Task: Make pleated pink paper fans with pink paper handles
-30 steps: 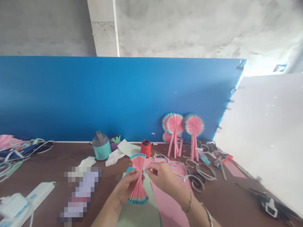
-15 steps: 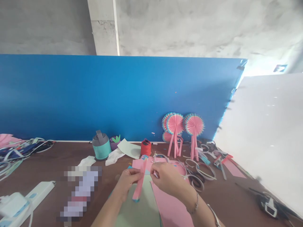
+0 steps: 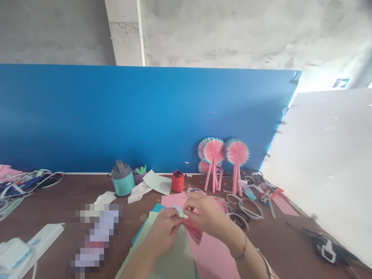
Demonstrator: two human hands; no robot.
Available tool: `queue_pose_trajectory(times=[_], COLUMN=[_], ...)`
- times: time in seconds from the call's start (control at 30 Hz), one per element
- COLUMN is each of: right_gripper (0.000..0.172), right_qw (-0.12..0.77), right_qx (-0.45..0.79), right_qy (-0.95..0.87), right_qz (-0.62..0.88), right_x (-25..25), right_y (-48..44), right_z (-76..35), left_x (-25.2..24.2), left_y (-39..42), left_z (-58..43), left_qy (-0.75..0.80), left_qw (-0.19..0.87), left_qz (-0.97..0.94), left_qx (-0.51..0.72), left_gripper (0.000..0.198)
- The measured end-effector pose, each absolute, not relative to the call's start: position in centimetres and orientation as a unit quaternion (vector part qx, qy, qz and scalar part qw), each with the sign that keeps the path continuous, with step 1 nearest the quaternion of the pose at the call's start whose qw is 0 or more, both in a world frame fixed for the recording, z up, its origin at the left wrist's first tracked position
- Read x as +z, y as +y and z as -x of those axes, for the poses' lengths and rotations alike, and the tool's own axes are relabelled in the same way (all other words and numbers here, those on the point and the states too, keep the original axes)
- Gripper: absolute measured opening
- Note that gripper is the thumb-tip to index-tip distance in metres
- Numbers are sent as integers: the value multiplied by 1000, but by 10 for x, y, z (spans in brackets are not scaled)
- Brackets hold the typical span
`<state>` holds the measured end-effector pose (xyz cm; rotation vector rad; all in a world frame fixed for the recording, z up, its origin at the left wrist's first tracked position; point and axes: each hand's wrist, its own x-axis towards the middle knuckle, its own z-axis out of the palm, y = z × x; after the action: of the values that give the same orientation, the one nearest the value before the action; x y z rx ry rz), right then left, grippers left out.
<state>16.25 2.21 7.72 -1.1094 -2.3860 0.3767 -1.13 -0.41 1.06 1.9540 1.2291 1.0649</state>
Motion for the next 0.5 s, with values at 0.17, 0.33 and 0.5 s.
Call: queue_pose_trajectory(times=[0.17, 0.33, 0.5], right_gripper=[14, 11, 11], right_qw=[262, 203, 226], right_qx=[340, 485, 450], right_qy=[-810, -753, -770], right_qz=[399, 395, 391], right_x=[73, 58, 44], right_y=[44, 60, 64], right_z=[-176, -185, -176], left_x=[18, 31, 30], left_y=[-16, -25, -14], left_z=[6, 2, 8], left_qy=[445, 389, 383], left_qw=[423, 566, 616], left_qz=[-670, -594, -479], left_qx=[417, 418, 494], left_gripper=[20, 23, 33])
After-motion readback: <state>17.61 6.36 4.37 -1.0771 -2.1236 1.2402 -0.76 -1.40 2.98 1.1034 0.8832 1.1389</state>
